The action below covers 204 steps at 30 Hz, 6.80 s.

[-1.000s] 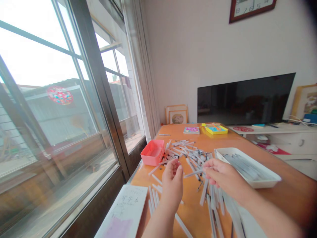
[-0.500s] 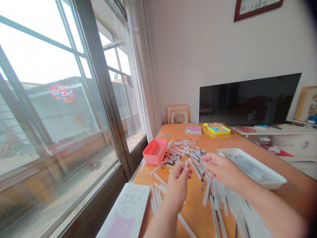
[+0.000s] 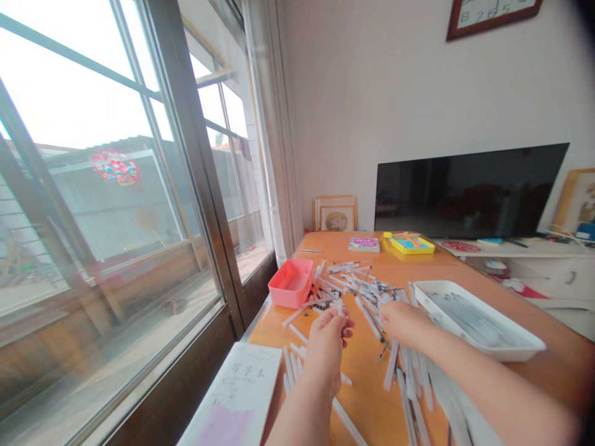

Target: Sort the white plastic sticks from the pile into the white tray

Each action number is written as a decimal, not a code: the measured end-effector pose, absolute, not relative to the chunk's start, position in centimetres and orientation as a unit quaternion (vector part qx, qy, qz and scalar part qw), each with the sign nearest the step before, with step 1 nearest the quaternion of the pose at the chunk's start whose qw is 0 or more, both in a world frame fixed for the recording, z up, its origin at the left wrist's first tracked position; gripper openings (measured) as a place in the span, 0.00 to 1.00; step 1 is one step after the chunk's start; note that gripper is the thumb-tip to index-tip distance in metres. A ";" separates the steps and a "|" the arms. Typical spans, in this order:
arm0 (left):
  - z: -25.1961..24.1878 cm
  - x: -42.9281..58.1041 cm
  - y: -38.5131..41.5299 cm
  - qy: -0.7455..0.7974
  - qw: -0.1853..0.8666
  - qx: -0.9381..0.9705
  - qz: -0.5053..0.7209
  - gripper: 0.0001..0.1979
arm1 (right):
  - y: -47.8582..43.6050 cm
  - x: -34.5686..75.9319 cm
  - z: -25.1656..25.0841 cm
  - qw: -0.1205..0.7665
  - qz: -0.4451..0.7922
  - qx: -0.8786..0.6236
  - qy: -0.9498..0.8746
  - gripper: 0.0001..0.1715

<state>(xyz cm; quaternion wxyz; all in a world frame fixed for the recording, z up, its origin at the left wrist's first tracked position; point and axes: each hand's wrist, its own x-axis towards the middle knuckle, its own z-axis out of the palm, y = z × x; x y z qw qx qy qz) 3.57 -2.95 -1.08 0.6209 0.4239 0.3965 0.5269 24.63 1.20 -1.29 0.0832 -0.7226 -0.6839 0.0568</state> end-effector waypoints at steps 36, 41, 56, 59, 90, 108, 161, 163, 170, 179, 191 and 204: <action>0.6 4.5 -5.3 0.304 0.638 0.554 0.441 0.14 | -5.3 23.6 5.6 0.428 0.339 -0.513 -0.662 0.10; 0.4 4.5 -5.3 0.301 0.626 0.564 0.446 0.14 | -5.6 23.5 5.8 0.408 0.317 -0.514 -0.684 0.08; 0.8 4.5 -5.2 0.313 0.629 0.566 0.431 0.15 | -6.0 23.4 6.0 0.384 0.296 -0.521 -0.703 0.07; 0.7 4.5 -5.1 0.314 0.631 0.566 0.428 0.17 | -6.0 23.4 6.0 0.380 0.301 -0.517 -0.706 0.07; 0.6 4.4 -5.4 0.318 0.603 0.616 0.395 0.20 | -5.7 23.9 5.4 0.299 0.312 -0.541 -0.721 0.11; 0.6 4.5 -5.2 0.323 0.588 0.617 0.412 0.19 | -5.5 23.4 4.8 0.306 0.315 -0.556 -0.706 0.18; 0.7 -1.0 -0.8 0.480 0.518 0.379 0.598 0.28 | 5.8 19.6 -0.3 0.190 0.108 -0.617 -0.756 0.11; 0.6 -1.0 -0.8 0.481 0.515 0.381 0.598 0.28 | 6.9 18.1 -0.8 0.180 0.107 -0.603 -0.770 0.12; 0.1 -1.1 -0.2 0.493 0.514 0.376 0.593 0.29 | 8.4 14.9 -1.3 0.147 0.078 -0.559 -0.812 0.15; 0.1 -0.7 -0.5 0.494 0.527 0.371 0.584 0.23 | 9.9 14.1 -1.7 0.098 0.061 -0.543 -0.832 0.07; 0.5 0.0 -1.1 0.490 0.542 0.393 0.558 0.19 | 7.7 15.2 -1.0 0.205 0.151 -0.561 -0.788 0.04; 0.5 3.1 -4.0 0.377 0.621 0.530 0.438 0.20 | -5.2 22.1 3.4 0.493 0.465 -0.492 -0.545 0.20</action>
